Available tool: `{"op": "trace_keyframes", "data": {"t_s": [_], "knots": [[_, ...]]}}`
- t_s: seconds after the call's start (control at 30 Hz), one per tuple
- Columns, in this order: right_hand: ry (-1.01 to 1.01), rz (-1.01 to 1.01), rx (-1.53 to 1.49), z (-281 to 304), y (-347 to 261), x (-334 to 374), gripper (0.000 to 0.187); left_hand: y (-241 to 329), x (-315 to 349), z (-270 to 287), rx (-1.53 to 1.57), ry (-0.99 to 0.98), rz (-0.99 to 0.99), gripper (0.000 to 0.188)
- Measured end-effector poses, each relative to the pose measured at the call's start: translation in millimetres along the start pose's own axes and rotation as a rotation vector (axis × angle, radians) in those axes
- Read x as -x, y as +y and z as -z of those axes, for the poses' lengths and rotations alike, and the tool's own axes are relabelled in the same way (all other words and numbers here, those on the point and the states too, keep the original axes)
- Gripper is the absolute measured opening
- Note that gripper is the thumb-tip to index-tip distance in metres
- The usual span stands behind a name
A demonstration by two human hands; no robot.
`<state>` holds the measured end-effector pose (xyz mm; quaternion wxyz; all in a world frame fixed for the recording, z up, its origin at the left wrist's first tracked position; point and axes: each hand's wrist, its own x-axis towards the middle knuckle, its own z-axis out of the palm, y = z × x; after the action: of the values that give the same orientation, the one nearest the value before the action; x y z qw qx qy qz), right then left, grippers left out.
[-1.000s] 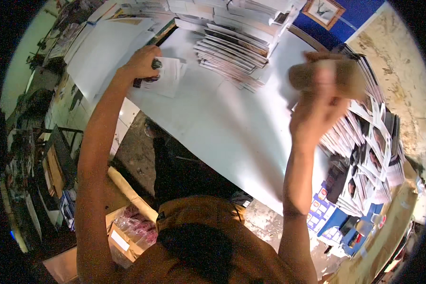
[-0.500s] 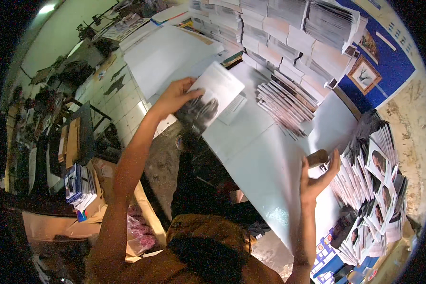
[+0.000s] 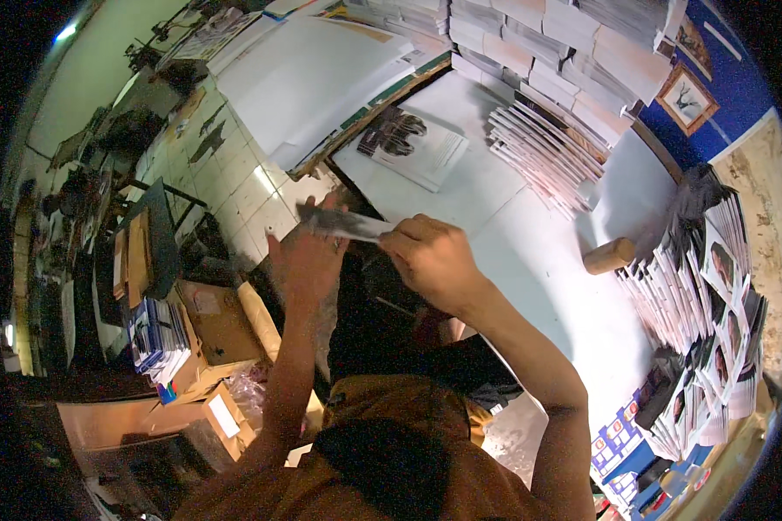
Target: The person folds printed brochures by hand and applies a stamp to the front cover using a handheld stamp.
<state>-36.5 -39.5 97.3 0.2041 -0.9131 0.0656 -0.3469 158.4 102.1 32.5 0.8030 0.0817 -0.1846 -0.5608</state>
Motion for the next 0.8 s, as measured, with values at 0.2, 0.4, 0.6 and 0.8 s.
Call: {"op": "trace_keyframes", "data": {"t_s": [0.2, 0.4, 0.6, 0.8], "knots": [[-0.161, -0.261, -0.386, -12, -21, 9, 0.016, -58, 15, -19, -0.815, 0.280, -0.206, 0.085], [-0.343, -0.574, -0.763, 14, -11, 3, 0.024, -62, -3, -32, -0.424, 0.123, -0.034, 0.077], [-0.268, -0.538, -0.835, 34, 27, 7, 0.012, -71, -32, -49, -0.108, 0.018, 0.010, 0.079], [0.056, -0.658, -0.726, 108, 40, 35, 0.019, -11, -50, -48, -1.204, -0.063, 0.300, 0.053]]}}
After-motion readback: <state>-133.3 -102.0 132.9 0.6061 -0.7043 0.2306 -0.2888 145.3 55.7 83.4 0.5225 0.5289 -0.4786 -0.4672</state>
